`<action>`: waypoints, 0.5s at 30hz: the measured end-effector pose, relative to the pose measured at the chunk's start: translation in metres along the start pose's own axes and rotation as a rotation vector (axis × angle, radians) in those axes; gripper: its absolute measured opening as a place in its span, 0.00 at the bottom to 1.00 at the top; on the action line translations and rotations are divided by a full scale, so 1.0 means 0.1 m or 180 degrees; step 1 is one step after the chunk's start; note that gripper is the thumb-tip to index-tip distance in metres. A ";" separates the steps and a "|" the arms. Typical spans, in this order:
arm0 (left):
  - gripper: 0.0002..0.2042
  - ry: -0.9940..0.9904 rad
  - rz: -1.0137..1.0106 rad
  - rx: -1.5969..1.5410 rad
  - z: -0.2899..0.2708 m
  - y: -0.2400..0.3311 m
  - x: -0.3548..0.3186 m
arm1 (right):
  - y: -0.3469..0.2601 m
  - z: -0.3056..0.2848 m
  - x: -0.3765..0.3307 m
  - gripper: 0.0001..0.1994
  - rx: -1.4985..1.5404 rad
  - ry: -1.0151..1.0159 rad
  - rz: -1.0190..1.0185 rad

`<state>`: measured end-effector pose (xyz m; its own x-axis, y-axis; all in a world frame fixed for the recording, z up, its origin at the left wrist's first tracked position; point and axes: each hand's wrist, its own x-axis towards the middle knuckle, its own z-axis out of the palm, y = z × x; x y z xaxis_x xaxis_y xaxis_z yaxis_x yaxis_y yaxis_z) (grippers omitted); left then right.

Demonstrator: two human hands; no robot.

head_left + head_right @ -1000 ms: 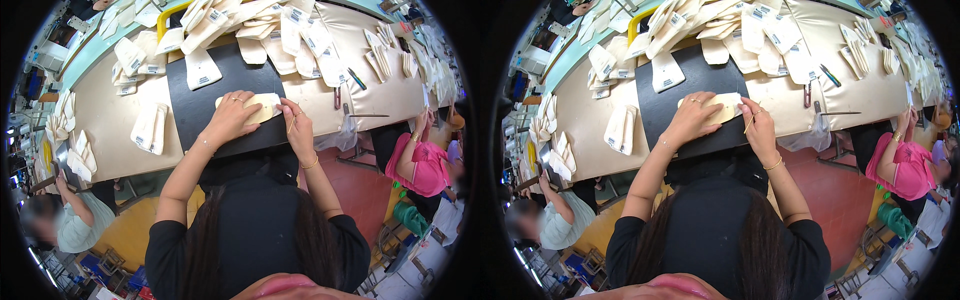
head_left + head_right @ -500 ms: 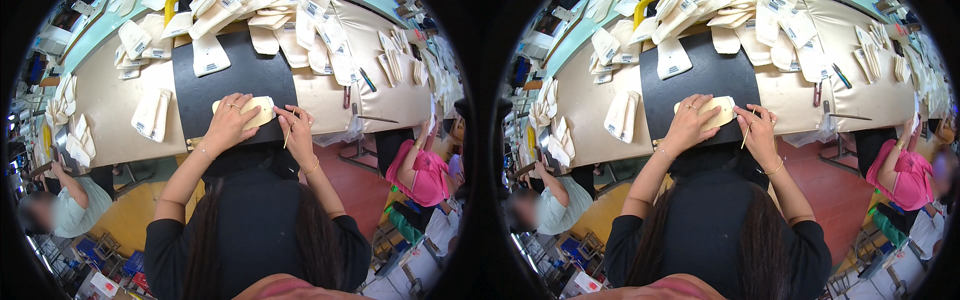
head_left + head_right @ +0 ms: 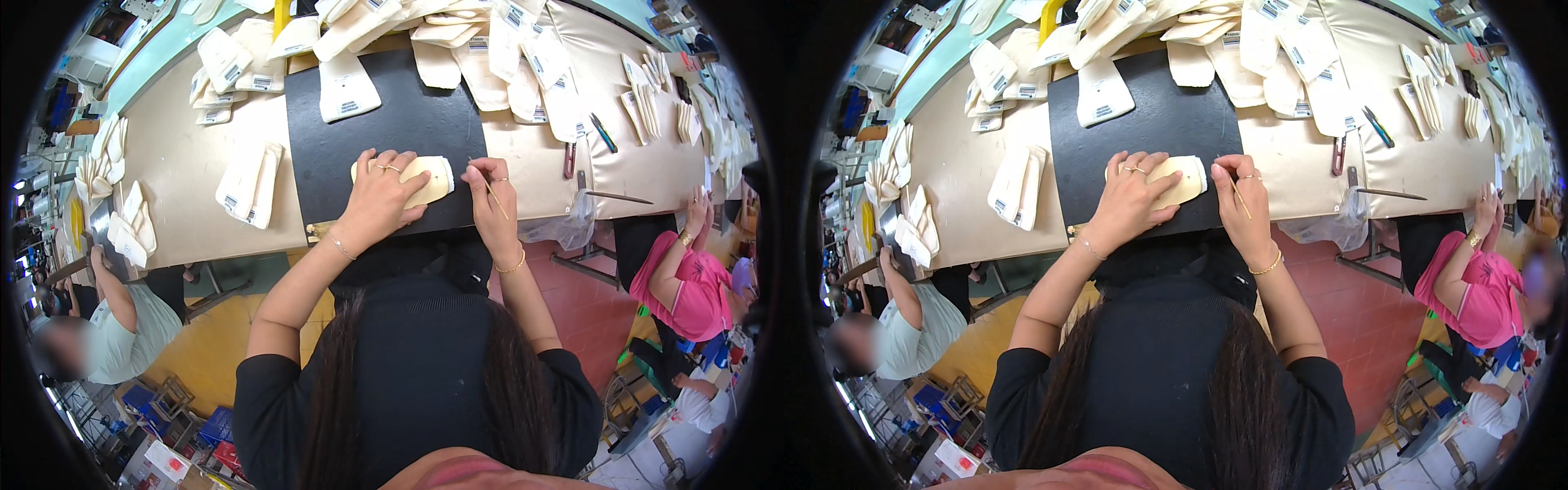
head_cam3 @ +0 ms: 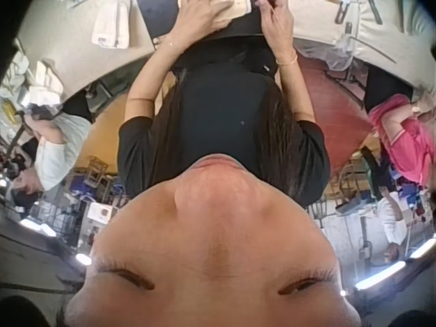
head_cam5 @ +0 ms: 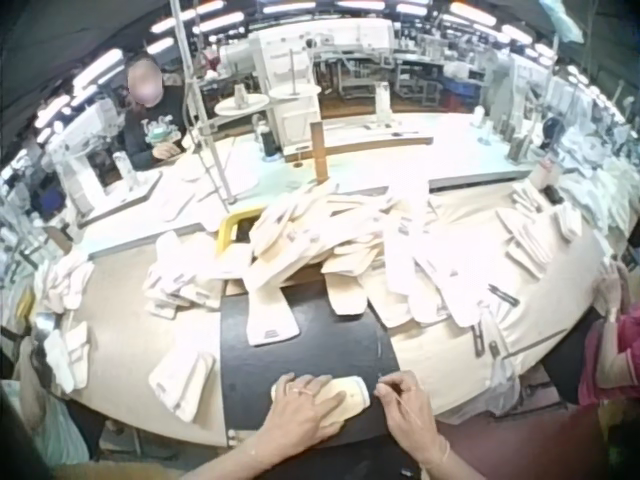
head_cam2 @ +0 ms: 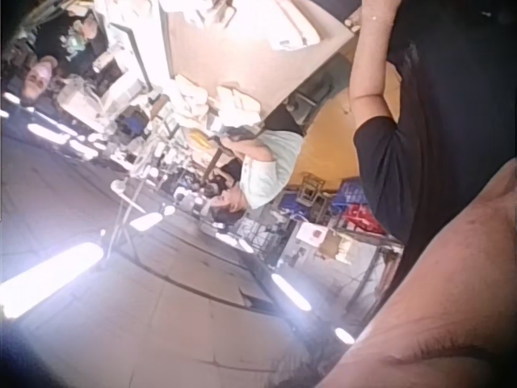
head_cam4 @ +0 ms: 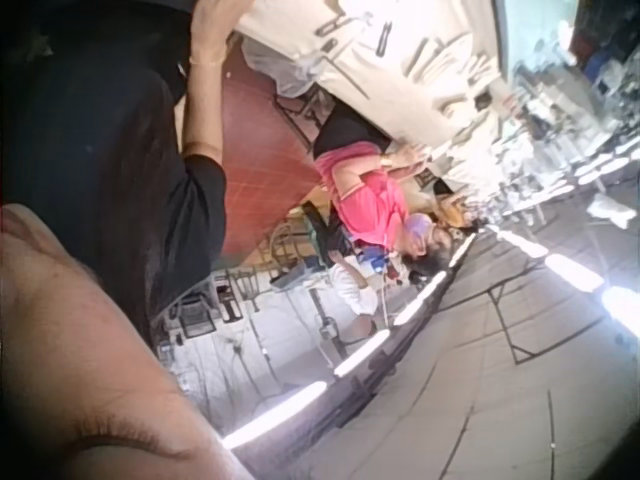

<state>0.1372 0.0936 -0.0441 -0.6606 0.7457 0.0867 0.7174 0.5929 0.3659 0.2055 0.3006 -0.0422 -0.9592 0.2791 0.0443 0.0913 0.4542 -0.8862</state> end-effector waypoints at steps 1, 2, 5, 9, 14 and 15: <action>0.25 -0.0034 -0.0060 0.0063 0.00 0.03 0.00 | -0.02 0.02 0.03 0.11 0.0354 -0.0027 0.0174; 0.25 -0.0043 -0.0106 0.0132 0.00 0.06 0.00 | -0.03 0.03 0.06 0.10 0.0283 -0.0122 0.0138; 0.24 -0.0099 -0.0181 0.0240 0.00 0.11 0.00 | -0.04 0.05 0.14 0.09 0.0089 -0.0396 -0.0131; 0.24 -0.0139 -0.0196 0.0200 -0.01 0.12 0.01 | -0.04 0.10 0.20 0.10 -0.0342 -0.0492 -0.0533; 0.24 -0.0170 -0.0185 0.0132 -0.01 0.11 0.00 | 0.00 0.20 0.21 0.09 -0.0549 -0.0342 -0.0619; 0.24 -0.0143 -0.0175 0.0138 -0.01 0.11 0.00 | 0.01 0.22 0.21 0.09 -0.0638 -0.0303 -0.0752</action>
<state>0.1448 0.1000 -0.0390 -0.6893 0.7240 0.0256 0.6898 0.6451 0.3285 0.1792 0.2884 -0.0521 -0.9800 0.0700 0.1862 -0.0951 0.6571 -0.7478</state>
